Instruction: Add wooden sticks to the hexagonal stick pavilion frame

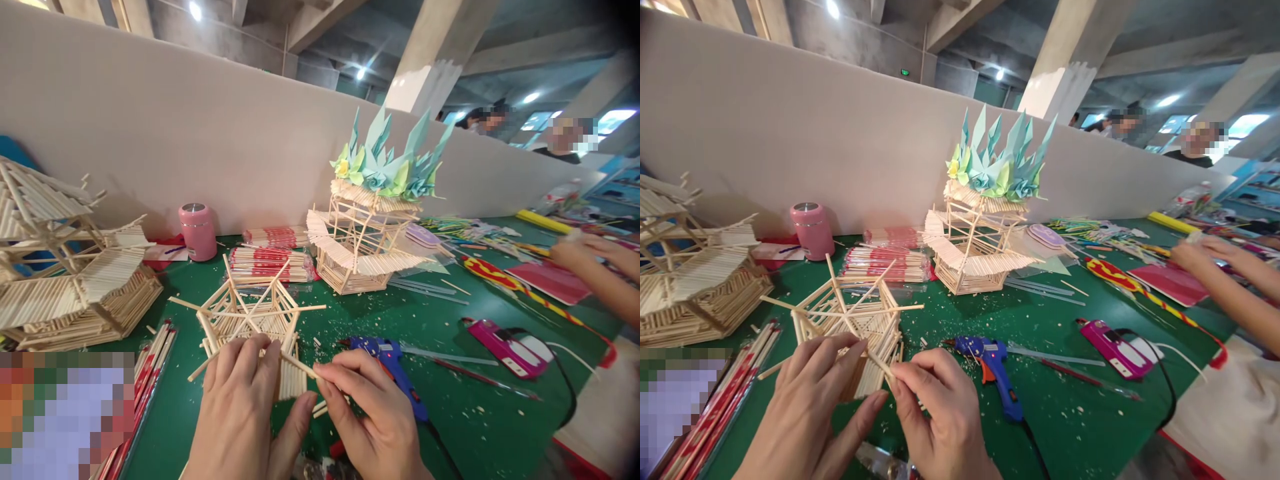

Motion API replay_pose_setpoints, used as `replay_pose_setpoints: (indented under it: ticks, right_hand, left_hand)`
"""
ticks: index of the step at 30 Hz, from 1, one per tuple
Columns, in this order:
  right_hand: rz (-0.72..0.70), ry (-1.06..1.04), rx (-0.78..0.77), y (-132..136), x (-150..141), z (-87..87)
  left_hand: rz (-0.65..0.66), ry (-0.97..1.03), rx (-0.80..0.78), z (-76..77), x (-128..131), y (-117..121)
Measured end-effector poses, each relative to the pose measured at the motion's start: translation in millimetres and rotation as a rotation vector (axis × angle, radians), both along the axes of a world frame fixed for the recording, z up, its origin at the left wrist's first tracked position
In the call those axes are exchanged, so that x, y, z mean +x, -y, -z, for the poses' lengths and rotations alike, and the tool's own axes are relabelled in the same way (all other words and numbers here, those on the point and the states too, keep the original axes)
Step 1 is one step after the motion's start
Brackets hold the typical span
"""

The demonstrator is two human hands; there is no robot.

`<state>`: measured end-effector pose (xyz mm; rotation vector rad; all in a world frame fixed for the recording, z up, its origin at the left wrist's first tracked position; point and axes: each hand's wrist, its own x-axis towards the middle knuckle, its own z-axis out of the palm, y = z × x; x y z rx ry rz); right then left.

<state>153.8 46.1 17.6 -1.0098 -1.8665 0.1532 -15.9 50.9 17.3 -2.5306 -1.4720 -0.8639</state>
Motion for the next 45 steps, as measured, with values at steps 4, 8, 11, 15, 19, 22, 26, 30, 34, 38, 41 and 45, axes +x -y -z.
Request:
replay_pose_setpoints:
  ticks: [4,8,11,15,19,22,26,30,34,38,41,45]
  right_hand:
    - [0.009,0.014,0.013,1,1,-0.9]
    - [0.015,0.032,0.021,1,2,-0.5]
    - [0.017,0.029,0.035,1,1,0.2]
    - [0.019,0.029,0.030,2,0,1.1]
    - [0.016,0.036,0.030,3,0,0.8]
    - [0.014,0.036,0.021,1,0,0.2]
    - [0.013,0.028,0.017,0,0,1.1]
    - [0.005,0.014,0.006,1,0,4.4]
    - [-0.042,-0.022,-0.041,2,2,4.8]
    - [-0.080,-0.042,-0.099,3,1,-0.1]
    - [-0.066,-0.047,-0.094,3,0,-2.8]
    - [-0.022,-0.048,-0.063,1,-1,-3.0]
  left_hand:
    - [0.007,0.015,-0.021,0.9,1,0]
    - [0.002,0.028,-0.024,0.9,2,0]
    - [0.000,0.030,-0.023,1.3,2,0]
    - [-0.002,0.034,-0.020,2.1,2,1]
    - [-0.005,0.029,-0.032,1.4,0,2]
    - [-0.012,0.030,-0.053,1.1,0,2]
    - [-0.011,0.031,-0.060,1.1,2,1]
    - [-0.014,0.038,-0.072,-1.2,2,2]
    - [-0.019,0.027,-0.117,-5.4,1,2]
    - [-0.037,0.060,-0.082,-7.3,4,1]
    - [-0.020,0.111,-0.063,-6.0,8,-1]
    - [-0.008,0.183,-0.068,-2.6,11,-2]
